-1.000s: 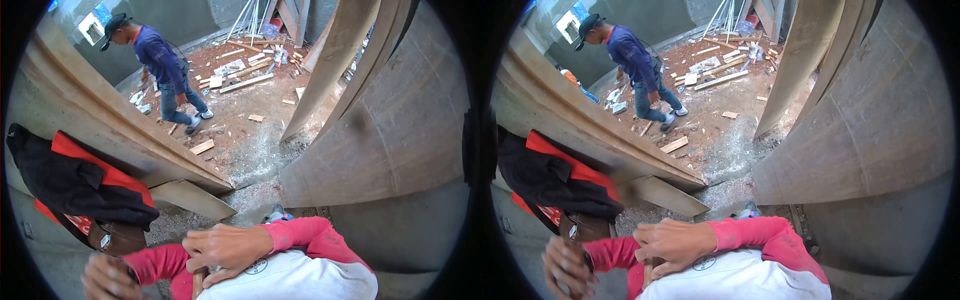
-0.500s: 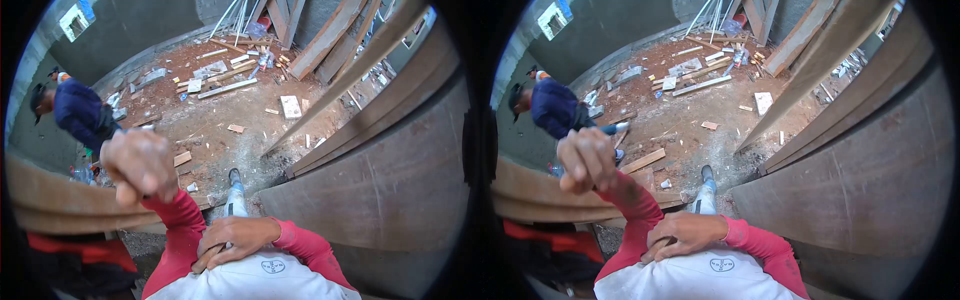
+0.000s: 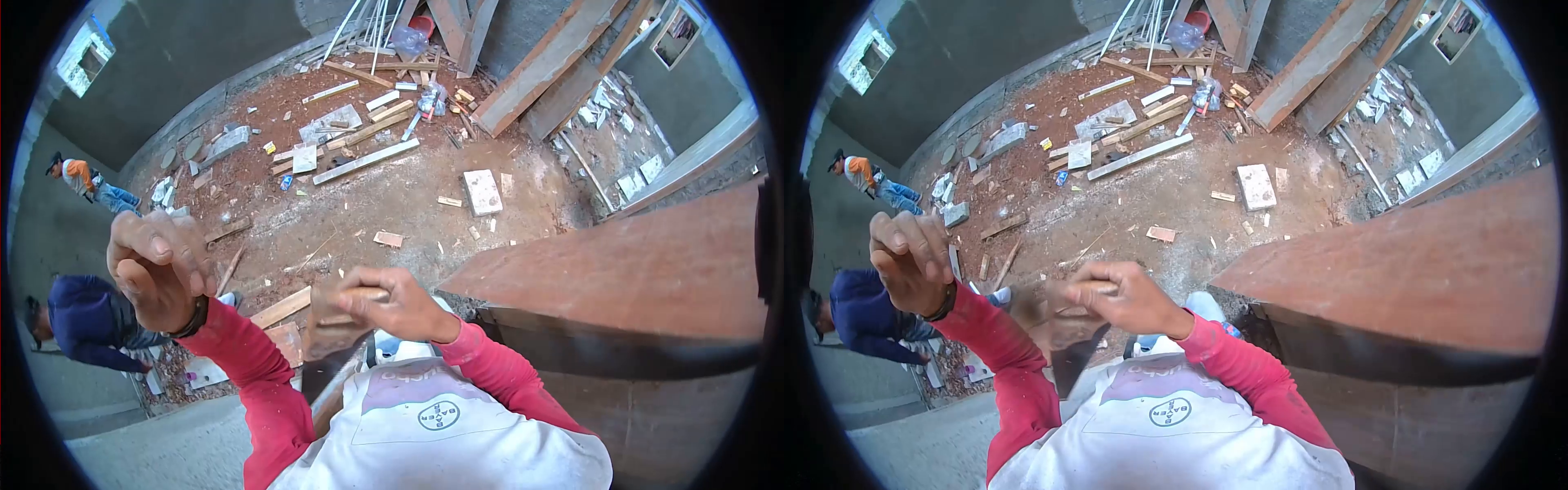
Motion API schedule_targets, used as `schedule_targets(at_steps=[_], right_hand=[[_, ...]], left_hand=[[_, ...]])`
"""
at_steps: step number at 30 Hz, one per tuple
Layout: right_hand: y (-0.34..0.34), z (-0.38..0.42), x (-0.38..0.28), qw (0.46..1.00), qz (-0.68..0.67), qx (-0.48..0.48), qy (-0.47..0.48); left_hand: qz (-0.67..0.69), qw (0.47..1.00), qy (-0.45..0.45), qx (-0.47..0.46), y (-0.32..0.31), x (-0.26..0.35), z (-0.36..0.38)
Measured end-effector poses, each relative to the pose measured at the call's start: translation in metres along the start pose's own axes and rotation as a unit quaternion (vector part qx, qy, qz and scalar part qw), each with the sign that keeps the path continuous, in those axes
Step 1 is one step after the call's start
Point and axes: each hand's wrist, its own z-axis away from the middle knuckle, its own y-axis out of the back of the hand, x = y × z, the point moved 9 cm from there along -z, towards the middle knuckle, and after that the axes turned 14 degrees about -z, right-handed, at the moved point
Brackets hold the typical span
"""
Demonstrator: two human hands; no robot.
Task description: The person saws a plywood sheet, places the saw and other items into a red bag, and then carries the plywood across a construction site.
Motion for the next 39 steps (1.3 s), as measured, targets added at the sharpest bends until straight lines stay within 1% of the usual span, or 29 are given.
schedule_targets(at_steps=[2, 3, 4, 6, 7, 8, 10, 12, 13, 14, 15, 16, 17, 18, 19, 20, 21, 22, 23, 24, 25, 26, 28, 29, 31, 33, 35, 37, 39], right_hand=[[0.026, -0.033, 0.02, 0.988, -0.106, 0.056, -0.101], [0.037, -0.048, 0.03, 0.987, -0.119, 0.067, -0.089], [0.049, -0.061, 0.036, 0.986, -0.124, 0.072, -0.089], [0.077, -0.085, 0.05, 0.984, -0.122, 0.074, -0.109], [0.093, -0.096, 0.056, 0.983, -0.124, 0.077, -0.108], [0.112, -0.109, 0.056, 0.99, -0.088, 0.081, -0.079], [0.151, -0.134, 0.053, 0.994, -0.05, 0.085, -0.044], [0.192, -0.152, 0.042, 0.995, -0.008, 0.097, 0.019], [0.216, -0.161, 0.044, 0.993, -0.011, 0.116, 0.023], [0.237, -0.171, 0.049, 0.994, -0.01, 0.107, 0.019], [0.259, -0.183, 0.049, 0.995, -0.005, 0.098, 0.018], [0.284, -0.19, 0.046, 0.992, -0.004, 0.126, 0.028], [0.298, -0.199, 0.043, 0.993, -0.013, 0.113, 0.037], [0.315, -0.211, 0.038, 0.995, -0.018, 0.092, 0.046], [0.329, -0.22, 0.037, 0.996, 0.016, 0.076, 0.032], [0.344, -0.231, 0.042, 0.996, 0.011, 0.083, 0.024], [0.357, -0.242, 0.045, 0.995, 0.051, 0.073, 0.042], [0.368, -0.252, 0.044, 0.992, 0.094, 0.056, 0.063], [0.378, -0.259, 0.039, 0.992, 0.098, 0.045, 0.063], [0.39, -0.265, 0.037, 0.992, 0.102, 0.039, 0.062], [0.402, -0.27, 0.038, 0.993, 0.102, 0.03, 0.05], [0.413, -0.274, 0.041, 0.994, 0.098, 0.024, 0.035], [0.438, -0.286, 0.052, 0.994, 0.107, 0.014, 0.01], [0.451, -0.291, 0.06, 0.994, 0.106, 0.014, 0.008], [0.484, -0.303, 0.072, 0.99, 0.141, 0.022, 0.007], [0.526, -0.319, 0.076, 0.98, 0.196, 0.038, 0.011], [0.569, -0.341, 0.086, 0.984, 0.171, 0.007, -0.048], [0.629, -0.368, 0.081, 0.974, 0.214, 0.041, -0.06], [0.694, -0.392, 0.049, 0.959, 0.258, 0.094, -0.072]], left_hand=[[-0.066, 0.996, 0.063, 0.008, 0.022, -0.04, -0.002], [-0.098, 0.99, 0.104, 0.013, 0.032, -0.059, -0.002], [-0.096, 0.99, 0.107, 0.008, 0.033, -0.074, -0.008], [-0.191, 0.959, 0.211, -0.013, 0.037, -0.121, -0.016], [-0.216, 0.93, 0.293, -0.055, 0.034, -0.145, -0.014], [-0.216, 0.93, 0.293, -0.057, 0.031, -0.161, -0.017], [-0.234, 0.888, 0.375, -0.127, 0.016, -0.22, -0.003], [-0.262, 0.865, 0.411, -0.117, 0.02, -0.275, 0.015], [-0.262, 0.853, 0.449, -0.05, 0.025, -0.304, 0.023], [-0.279, 0.845, 0.456, 0.036, 0.033, -0.334, 0.03], [-0.336, 0.806, 0.471, 0.128, 0.045, -0.363, 0.048], [-0.293, 0.788, 0.482, 0.245, 0.05, -0.4, 0.079], [-0.245, 0.755, 0.49, 0.361, 0.05, -0.435, 0.111], [-0.1, 0.75, 0.527, 0.386, 0.029, -0.477, 0.124], [0.043, 0.722, 0.559, 0.406, 0.007, -0.514, 0.138], [0.043, 0.717, 0.568, 0.402, 0.01, -0.559, 0.163], [-0.046, 0.79, 0.58, 0.196, 0.0, -0.611, 0.183], [-0.127, 0.821, 0.557, -0.019, -0.024, -0.639, 0.193], [-0.125, 0.82, 0.559, -0.009, -0.037, -0.645, 0.166], [0.128, 0.776, 0.592, 0.175, -0.053, -0.663, 0.145], [0.37, 0.656, 0.566, 0.337, -0.077, -0.679, 0.126], [0.371, 0.654, 0.566, 0.339, -0.086, -0.693, 0.117], [0.314, 0.663, 0.534, 0.42, -0.082, -0.722, 0.102], [0.323, 0.624, 0.548, 0.454, -0.086, -0.737, 0.097], [0.257, 0.64, 0.563, 0.456, -0.081, -0.772, 0.083], [0.229, 0.69, 0.588, 0.354, -0.082, -0.813, 0.054], [0.34, 0.643, 0.565, 0.391, -0.093, -0.878, 0.043], [0.365, 0.633, 0.552, 0.402, -0.098, -0.942, 0.03], [0.371, 0.621, 0.563, 0.399, -0.112, -0.997, -0.013]])
